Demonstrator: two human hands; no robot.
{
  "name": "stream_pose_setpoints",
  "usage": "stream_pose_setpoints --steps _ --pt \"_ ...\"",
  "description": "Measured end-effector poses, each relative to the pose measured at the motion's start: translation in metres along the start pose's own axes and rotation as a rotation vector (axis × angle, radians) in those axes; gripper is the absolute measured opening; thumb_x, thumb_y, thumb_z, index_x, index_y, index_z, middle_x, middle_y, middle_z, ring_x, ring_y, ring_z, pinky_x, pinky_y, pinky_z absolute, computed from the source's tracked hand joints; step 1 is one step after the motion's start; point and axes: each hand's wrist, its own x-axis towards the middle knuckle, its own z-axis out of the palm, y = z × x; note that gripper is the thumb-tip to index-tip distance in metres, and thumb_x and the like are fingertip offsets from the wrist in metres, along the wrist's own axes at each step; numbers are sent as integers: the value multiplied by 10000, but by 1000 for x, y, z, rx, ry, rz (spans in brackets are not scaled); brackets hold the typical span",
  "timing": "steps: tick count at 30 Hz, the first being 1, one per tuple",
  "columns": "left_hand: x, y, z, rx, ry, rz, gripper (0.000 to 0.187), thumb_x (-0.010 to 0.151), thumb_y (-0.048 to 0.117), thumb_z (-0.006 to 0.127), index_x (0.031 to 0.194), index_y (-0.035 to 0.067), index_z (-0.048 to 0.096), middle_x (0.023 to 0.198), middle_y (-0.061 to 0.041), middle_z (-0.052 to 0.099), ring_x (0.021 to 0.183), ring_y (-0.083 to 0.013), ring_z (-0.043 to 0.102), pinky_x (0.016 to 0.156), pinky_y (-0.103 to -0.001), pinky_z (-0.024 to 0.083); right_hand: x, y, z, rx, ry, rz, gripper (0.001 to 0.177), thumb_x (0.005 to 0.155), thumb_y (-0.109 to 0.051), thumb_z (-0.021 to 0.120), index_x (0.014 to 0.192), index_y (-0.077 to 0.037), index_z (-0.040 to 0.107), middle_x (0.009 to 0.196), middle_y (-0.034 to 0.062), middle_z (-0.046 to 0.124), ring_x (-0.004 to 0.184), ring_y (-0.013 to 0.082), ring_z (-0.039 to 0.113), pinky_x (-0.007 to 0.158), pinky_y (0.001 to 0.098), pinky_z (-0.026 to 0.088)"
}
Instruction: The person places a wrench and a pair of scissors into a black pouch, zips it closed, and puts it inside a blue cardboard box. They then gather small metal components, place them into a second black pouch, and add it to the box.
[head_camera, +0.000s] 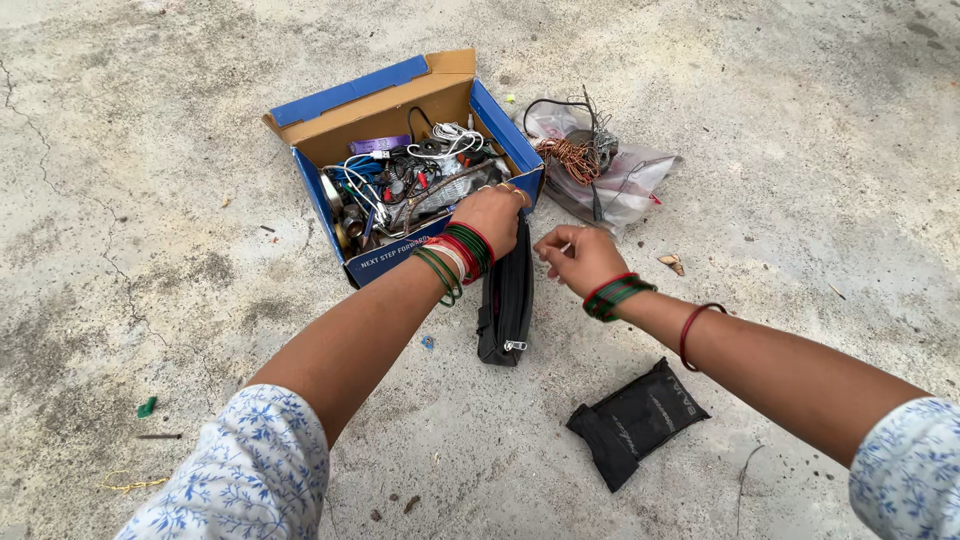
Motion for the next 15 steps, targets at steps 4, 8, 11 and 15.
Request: stream_pose_setpoints --steps 4,8,11,15 --pt "-12 10 -5 -8 -71 73 547 752 -11 635 1280 129 658 1177 -159 712 1123 -354 655 919 -478 541 33 16 1 -243 141 -65 164 905 -139 712 1032 -49 766 891 100 782 728 185 758 670 333 569" --pt "-15 7 -5 -114 -70 59 580 760 -26 614 1318 130 628 1169 -193 699 1076 -373 666 909 -475 542 57 30 15 -232 212 -130 261 818 -56 763 1076 -22 746 966 115 774 760 204 758 690 339 574" --pt "-14 4 -2 -152 -66 9 425 809 15 632 1223 112 653 1135 -189 711 1073 -370 672 906 -479 539 73 45 23 105 96 43 254 832 14 642 1066 -54 716 937 44 775 775 145 767 630 302 637" --pt "-15 -4 2 -146 -19 51 381 784 -6 624 1151 91 657 1111 -180 718 1074 -370 669 890 -484 540 91 58 25 187 77 98 95 885 9 693 975 -11 717 835 83 754 719 164 719 621 297 588"
